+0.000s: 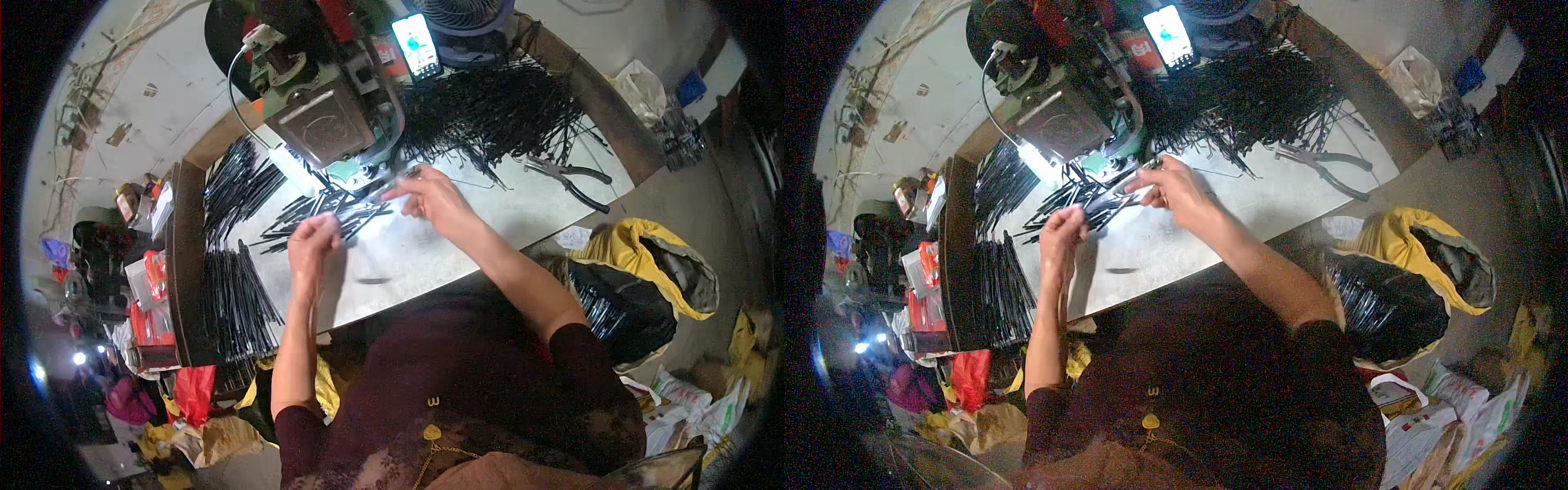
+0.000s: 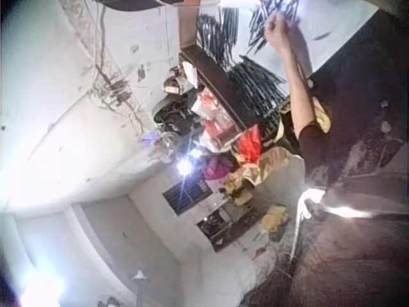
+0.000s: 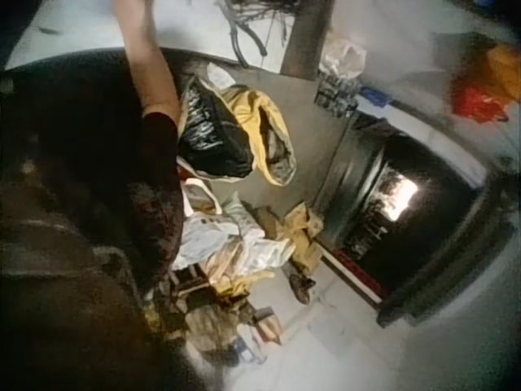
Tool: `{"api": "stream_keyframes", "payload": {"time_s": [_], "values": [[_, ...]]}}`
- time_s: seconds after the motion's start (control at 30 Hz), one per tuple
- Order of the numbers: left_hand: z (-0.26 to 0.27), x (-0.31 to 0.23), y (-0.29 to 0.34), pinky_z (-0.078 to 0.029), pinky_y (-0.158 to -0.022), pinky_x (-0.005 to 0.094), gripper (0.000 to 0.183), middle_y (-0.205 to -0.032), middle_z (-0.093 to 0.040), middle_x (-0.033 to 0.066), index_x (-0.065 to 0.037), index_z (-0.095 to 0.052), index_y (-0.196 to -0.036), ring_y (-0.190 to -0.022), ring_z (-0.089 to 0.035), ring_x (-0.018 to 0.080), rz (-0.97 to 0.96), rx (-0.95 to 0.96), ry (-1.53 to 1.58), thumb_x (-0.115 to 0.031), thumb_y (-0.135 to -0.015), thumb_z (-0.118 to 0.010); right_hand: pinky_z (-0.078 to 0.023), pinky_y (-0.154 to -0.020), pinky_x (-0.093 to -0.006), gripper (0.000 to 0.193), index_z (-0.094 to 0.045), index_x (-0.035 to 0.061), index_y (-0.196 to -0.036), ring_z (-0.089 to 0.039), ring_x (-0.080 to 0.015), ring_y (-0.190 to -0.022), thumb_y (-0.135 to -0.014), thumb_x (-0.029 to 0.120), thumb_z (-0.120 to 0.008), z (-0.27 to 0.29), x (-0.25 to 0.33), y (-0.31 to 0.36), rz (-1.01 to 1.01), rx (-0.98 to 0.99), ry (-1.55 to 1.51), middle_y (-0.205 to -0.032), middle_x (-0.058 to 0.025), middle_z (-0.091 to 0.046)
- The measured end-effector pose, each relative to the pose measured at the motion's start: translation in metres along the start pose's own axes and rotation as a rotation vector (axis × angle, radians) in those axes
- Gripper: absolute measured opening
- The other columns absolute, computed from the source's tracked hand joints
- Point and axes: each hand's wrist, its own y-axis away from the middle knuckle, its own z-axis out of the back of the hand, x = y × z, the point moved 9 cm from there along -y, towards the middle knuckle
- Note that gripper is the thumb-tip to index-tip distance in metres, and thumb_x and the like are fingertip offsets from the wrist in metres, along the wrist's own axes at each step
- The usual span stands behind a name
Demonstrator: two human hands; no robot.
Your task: The person assembles small black components by hand using a mechanical press.
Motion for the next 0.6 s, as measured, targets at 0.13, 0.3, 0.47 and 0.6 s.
{"api": "stream_keyframes", "payload": {"time_s": [0.13,0.3,0.47,0.6], "values": [[0.013,0.008,-0.032,-0.043,-0.056,0.0187,0.017,-0.075,-0.060,0.0034,0.002,-0.059,-0.096,-0.064,-0.056,0.0100,-0.075,-0.134,0.092,-0.009,-0.084,-0.064,-0.050,-0.061,-0.0243,0.050,-0.028,-0.0058,-0.125,-0.062,-0.0164,-0.068,-0.089,0.016,-0.056,0.009,-0.005,-0.027,0.017,-0.084,-0.226,-0.092,-0.0165,-0.067],[-0.031,-0.016,-0.046,-0.054,-0.067,0.0255,0.021,-0.093,-0.060,0.0099,0.003,-0.053,-0.100,-0.072,-0.062,0.0171,-0.167,-0.069,0.254,-0.004,-0.083,-0.062,-0.055,-0.076,-0.0283,0.021,-0.055,-0.0060,-0.092,-0.066,-0.0247,-0.085,-0.092,0.015,-0.054,0.012,-0.003,-0.053,0.164,0.022,-0.324,-0.092,-0.0220,-0.066],[-0.030,-0.010,-0.052,-0.056,-0.073,0.0279,0.014,-0.089,-0.063,0.0146,0.006,-0.055,-0.087,-0.079,-0.066,0.0224,-0.193,-0.125,0.341,-0.003,-0.081,-0.064,-0.050,-0.090,-0.0346,0.022,-0.048,-0.0041,-0.109,-0.060,-0.0270,-0.103,-0.095,0.013,-0.049,0.011,-0.011,-0.052,0.164,-0.091,-0.369,-0.111,-0.0229,-0.057],[-0.032,-0.015,-0.053,-0.057,-0.075,0.0290,0.016,-0.089,-0.064,0.0155,0.007,-0.056,-0.090,-0.079,-0.067,0.0245,-0.231,-0.123,0.368,-0.002,-0.081,-0.065,-0.048,-0.094,-0.0360,0.023,-0.048,-0.0053,-0.110,-0.059,-0.0289,-0.106,-0.096,0.013,-0.046,0.007,-0.011,-0.052,0.216,-0.104,-0.398,-0.111,-0.0224,-0.057]]}}
